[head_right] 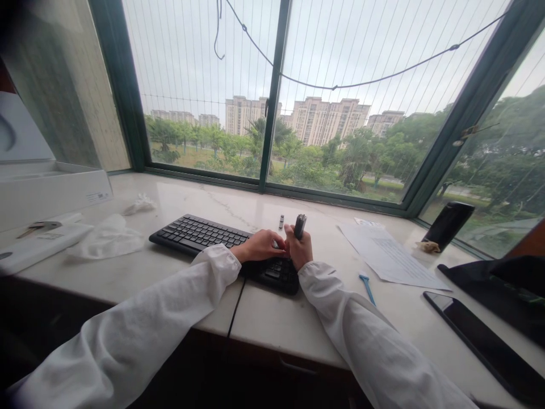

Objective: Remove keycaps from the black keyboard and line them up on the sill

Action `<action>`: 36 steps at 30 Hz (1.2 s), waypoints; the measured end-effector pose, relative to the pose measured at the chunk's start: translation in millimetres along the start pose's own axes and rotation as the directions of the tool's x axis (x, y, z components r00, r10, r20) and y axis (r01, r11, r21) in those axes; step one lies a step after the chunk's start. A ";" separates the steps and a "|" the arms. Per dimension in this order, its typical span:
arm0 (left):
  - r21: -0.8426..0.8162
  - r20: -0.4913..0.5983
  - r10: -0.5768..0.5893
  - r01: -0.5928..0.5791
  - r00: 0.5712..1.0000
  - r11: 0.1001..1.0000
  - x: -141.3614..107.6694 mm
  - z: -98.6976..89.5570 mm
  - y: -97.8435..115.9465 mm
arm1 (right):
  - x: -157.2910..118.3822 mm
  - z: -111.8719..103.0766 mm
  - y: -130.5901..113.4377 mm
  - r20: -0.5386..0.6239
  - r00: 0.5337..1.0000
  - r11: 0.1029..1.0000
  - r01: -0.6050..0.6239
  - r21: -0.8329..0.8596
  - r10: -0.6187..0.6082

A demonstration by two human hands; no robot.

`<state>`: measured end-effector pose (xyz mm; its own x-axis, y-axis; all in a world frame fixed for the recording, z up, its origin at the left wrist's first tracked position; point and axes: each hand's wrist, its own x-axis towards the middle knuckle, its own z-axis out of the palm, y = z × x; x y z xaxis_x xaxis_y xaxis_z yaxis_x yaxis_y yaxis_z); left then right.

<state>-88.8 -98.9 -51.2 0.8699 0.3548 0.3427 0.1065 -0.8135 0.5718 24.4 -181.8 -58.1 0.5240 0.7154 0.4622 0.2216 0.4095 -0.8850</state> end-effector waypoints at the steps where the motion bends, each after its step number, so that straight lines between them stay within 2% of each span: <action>1: 0.002 -0.002 -0.002 0.002 1.000 1.000 -0.2 -0.2 0.5 | 0.3 0.1 0.0 -0.005 1.000 0.999 -0.014 0.041 0.015; 6: 0.008 -0.017 -0.012 0.012 1.000 1.000 -0.7 -0.3 1.8 | -0.8 2.1 -5.1 -0.039 0.997 0.981 -0.060 0.185 0.068; 13: -0.001 -0.017 -0.004 0.004 1.000 1.000 -0.8 -0.7 1.3 | -4.6 10.9 -16.1 -0.138 0.990 0.989 0.028 0.142 -0.008; 17: -0.075 -0.021 -0.019 0.017 1.000 0.997 -0.2 -3.1 2.4 | 5.6 0.1 -23.3 -0.191 0.981 0.982 0.081 0.170 -0.048; 19: -0.092 -0.075 -0.015 0.009 0.997 0.996 0.0 -6.8 4.5 | 13.4 -12.4 -27.1 -0.177 0.982 0.995 0.071 0.072 -0.058; 21: -0.072 -0.183 -0.014 0.001 0.983 0.997 -0.4 -11.9 7.0 | 20.5 -26.0 -29.6 -0.131 0.989 0.992 0.046 -0.120 -0.062; 24: -0.029 -0.328 -0.028 0.020 0.944 0.999 -2.1 -18.5 9.5 | 25.9 -39.6 -29.3 0.001 0.999 0.908 0.045 -0.417 -0.050; 26: -0.008 -0.360 -0.046 0.046 0.932 0.999 -3.2 -20.4 9.2 | 25.9 -41.2 -27.2 0.098 0.995 0.836 0.071 -0.545 -0.020; 30: 0.072 -0.375 -0.015 0.045 0.927 0.996 -3.6 -19.1 6.4 | 22.7 -35.4 -22.1 0.195 0.981 0.767 0.119 -0.631 0.008; 36: 0.134 -0.372 0.046 0.005 0.927 0.991 -1.6 -16.7 4.9 | 21.6 -34.5 -18.2 0.213 0.977 0.737 0.156 -0.658 -0.016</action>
<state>-97.7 -95.7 -36.5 0.6324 0.4632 0.6209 0.1741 -0.8660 0.4687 60.0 -193.4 -33.9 0.3330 0.8130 0.4777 0.7860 0.0406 -0.6169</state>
